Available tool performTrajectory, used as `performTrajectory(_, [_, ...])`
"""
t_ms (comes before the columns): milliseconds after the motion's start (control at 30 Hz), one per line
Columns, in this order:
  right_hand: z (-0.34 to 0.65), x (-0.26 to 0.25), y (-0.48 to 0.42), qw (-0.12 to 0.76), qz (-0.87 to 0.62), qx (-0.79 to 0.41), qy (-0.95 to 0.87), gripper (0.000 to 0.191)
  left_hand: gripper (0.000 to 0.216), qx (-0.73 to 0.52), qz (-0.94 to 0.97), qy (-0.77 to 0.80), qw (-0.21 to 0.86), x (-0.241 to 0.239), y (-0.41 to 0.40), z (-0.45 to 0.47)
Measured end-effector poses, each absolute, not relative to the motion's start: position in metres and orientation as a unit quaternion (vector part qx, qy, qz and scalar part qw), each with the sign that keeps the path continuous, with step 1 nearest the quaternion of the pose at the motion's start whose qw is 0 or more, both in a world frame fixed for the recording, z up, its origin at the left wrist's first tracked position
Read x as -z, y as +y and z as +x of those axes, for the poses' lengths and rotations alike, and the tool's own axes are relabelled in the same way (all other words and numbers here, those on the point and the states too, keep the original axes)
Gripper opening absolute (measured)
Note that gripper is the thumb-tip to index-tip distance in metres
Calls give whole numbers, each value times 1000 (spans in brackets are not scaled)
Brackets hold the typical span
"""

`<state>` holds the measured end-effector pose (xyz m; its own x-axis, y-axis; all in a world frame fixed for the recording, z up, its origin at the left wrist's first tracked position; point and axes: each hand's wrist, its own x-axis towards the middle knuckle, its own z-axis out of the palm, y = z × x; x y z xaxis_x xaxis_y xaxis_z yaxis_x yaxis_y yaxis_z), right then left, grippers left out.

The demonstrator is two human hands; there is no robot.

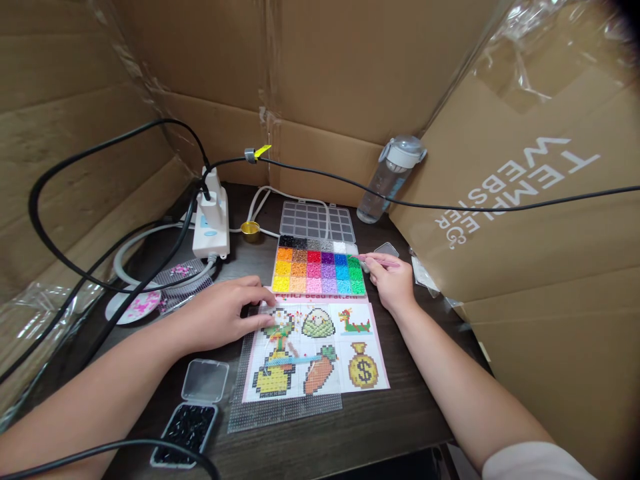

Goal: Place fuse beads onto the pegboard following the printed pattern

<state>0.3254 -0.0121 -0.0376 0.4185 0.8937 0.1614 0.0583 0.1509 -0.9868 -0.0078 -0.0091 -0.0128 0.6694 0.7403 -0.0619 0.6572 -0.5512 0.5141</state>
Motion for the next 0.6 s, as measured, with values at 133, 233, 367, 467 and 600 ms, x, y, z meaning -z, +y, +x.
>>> performTrajectory(133, [326,33,-15,646,-550,-343,-403,22,32,-79,878,399,252,14,-9,-8])
performTrajectory(233, [319,27,-27,646,-521,-362,-425,18,34,-80,879,397,251,10,-11,-7])
performTrajectory(367, [292,16,-56,574,-511,-379,-516,12,33,-62,881,395,252,4,-14,-3])
performTrajectory(467, [268,9,-76,495,-501,-411,-579,6,36,-59,881,398,251,3,-15,0])
performTrajectory(600, [252,8,-84,437,-454,-462,-624,11,34,-60,883,395,245,4,-15,0])
